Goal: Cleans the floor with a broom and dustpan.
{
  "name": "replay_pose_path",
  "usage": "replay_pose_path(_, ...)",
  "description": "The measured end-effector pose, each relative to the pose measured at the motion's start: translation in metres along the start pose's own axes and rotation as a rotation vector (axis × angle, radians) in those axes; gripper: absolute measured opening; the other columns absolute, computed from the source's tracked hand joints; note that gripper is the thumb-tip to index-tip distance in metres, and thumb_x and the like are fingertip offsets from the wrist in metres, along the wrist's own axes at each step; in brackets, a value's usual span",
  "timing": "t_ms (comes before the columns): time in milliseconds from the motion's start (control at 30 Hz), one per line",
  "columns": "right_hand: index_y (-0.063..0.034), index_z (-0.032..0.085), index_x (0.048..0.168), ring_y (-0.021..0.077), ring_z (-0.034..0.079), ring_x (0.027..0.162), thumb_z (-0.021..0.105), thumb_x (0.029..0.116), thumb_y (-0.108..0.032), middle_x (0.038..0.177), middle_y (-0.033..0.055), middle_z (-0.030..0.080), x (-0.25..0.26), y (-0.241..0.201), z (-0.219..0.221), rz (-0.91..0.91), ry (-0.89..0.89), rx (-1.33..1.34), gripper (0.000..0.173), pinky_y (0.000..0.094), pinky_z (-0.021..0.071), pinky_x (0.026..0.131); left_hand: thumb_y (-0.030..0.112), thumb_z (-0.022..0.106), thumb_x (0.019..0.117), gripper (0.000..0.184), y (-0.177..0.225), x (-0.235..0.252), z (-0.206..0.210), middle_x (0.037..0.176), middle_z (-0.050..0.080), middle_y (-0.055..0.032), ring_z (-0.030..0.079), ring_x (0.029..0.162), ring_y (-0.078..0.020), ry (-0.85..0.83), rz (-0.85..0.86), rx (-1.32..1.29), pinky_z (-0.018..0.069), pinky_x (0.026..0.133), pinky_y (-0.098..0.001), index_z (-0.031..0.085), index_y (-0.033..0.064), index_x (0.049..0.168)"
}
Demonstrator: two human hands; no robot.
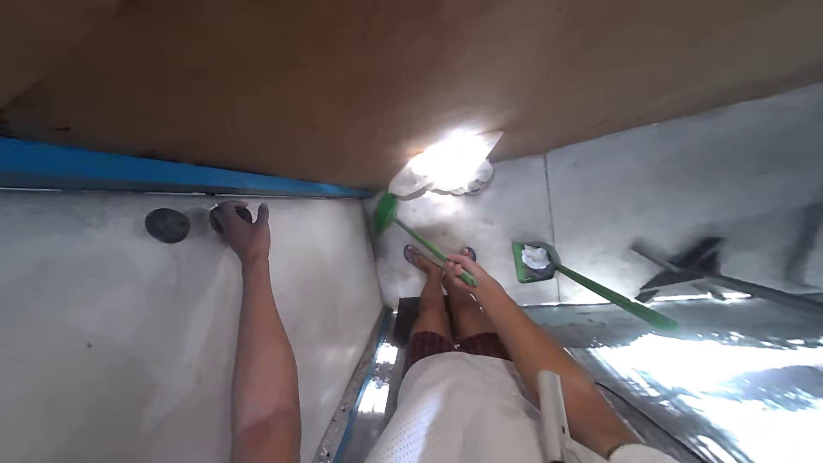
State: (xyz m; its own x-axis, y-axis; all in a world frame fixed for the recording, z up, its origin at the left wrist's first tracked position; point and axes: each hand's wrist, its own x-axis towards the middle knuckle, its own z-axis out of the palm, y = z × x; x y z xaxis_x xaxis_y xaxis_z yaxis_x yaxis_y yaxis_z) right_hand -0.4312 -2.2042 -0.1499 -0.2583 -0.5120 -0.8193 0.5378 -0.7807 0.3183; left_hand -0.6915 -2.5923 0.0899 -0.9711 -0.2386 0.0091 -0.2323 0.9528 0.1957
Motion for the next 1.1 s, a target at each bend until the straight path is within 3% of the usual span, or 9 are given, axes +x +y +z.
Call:
replay_pose_path(67, -0.0120, 0.048, 0.092, -0.0007, 0.041, 0.039, 0.042, 0.1067, -0.023, 0.060, -0.0043, 0.045, -0.027, 0.022, 0.000, -0.034, 0.072, -0.113, 0.020, 0.0122, 0.0367, 0.034, 0.042, 0.074, 0.0898, 0.058, 0.000, 0.000, -0.002, 0.134, 0.055, -0.0277, 0.049, 0.132, -0.0418, -0.005, -0.014, -0.006, 0.0379, 0.113, -0.0551, 0.061, -0.0008, 0.126)
replay_pose_path(167, -0.0121, 0.049, 0.093, -0.0005, 0.041, 0.038, 0.041, 0.1076, -0.026, 0.060, -0.0042, 0.045, -0.042, 0.031, 0.015, 0.008, 0.060, -0.118, 0.022, 0.0122, 0.0369, 0.034, 0.044, 0.073, 0.0899, 0.058, -0.004, 0.002, 0.001, 0.138, 0.053, -0.0277, 0.046, 0.135, -0.0422, -0.011, -0.013, -0.006, 0.0352, 0.115, -0.0569, 0.060, 0.0010, 0.127)
replay_pose_path(267, -0.0102, 0.050, 0.093, -0.0007, 0.044, 0.039, 0.040, 0.1074, -0.021, 0.060, -0.0033, 0.047, -0.010, 0.017, 0.032, 0.045, -0.030, -0.068, 0.020, 0.0110, 0.0389, 0.035, 0.044, 0.073, 0.0903, 0.057, -0.004, 0.003, 0.001, 0.135, 0.055, -0.0263, 0.046, 0.134, -0.0411, -0.003, -0.003, 0.008, 0.0344, 0.115, -0.0553, 0.061, 0.0012, 0.126)
replay_pose_path(400, -0.0077, 0.054, 0.094, -0.0009, 0.047, 0.042, 0.045, 0.1037, -0.020, 0.064, -0.0025, 0.049, 0.030, -0.006, 0.022, 0.072, -0.163, 0.143, 0.018, 0.0099, 0.0409, 0.037, 0.045, 0.073, 0.0898, 0.058, -0.009, 0.004, 0.002, 0.132, 0.056, -0.0259, 0.048, 0.132, -0.0406, -0.004, 0.018, 0.028, 0.0359, 0.113, -0.0546, 0.061, 0.0012, 0.125)
replay_pose_path(600, -0.0104, 0.049, 0.097, 0.0008, 0.044, 0.039, 0.044, 0.1063, -0.021, 0.060, -0.0029, 0.046, -0.026, 0.037, 0.031, -0.036, 0.115, -0.105, 0.014, 0.0130, 0.0387, 0.035, 0.045, 0.073, 0.0905, 0.058, -0.002, 0.004, 0.000, 0.133, 0.055, -0.0263, 0.048, 0.132, -0.0402, -0.017, -0.009, 0.027, 0.0350, 0.115, -0.0544, 0.061, 0.0005, 0.126)
replay_pose_path(767, -0.0084, 0.051, 0.094, 0.0005, 0.044, 0.038, 0.042, 0.1070, -0.020, 0.057, -0.0026, 0.046, 0.005, 0.021, 0.040, 0.002, 0.000, -0.159, 0.019, 0.0122, 0.0394, 0.036, 0.046, 0.072, 0.0907, 0.060, -0.005, 0.005, 0.003, 0.135, 0.054, -0.0267, 0.048, 0.132, -0.0401, -0.022, -0.022, 0.020, 0.0366, 0.113, -0.0543, 0.060, 0.0009, 0.127)
replay_pose_path(900, -0.0101, 0.054, 0.094, -0.0001, 0.046, 0.041, 0.046, 0.1046, -0.024, 0.063, -0.0031, 0.049, 0.039, -0.005, 0.028, 0.038, -0.103, -0.067, 0.020, 0.0113, 0.0407, 0.037, 0.046, 0.072, 0.0910, 0.058, -0.005, 0.006, 0.003, 0.135, 0.054, -0.0258, 0.048, 0.132, -0.0391, -0.024, -0.021, 0.025, 0.0366, 0.113, -0.0529, 0.060, 0.0015, 0.127)
replay_pose_path(1100, -0.0114, 0.051, 0.093, -0.0002, 0.042, 0.039, 0.043, 0.1070, -0.025, 0.058, -0.0042, 0.045, -0.007, 0.022, -0.004, -0.050, 0.061, -0.115, 0.021, 0.0126, 0.0376, 0.035, 0.041, 0.072, 0.0925, 0.055, 0.007, -0.003, -0.002, 0.132, 0.057, -0.0275, 0.051, 0.129, -0.0401, -0.027, -0.002, -0.023, 0.0380, 0.112, -0.0534, 0.060, -0.0024, 0.125)
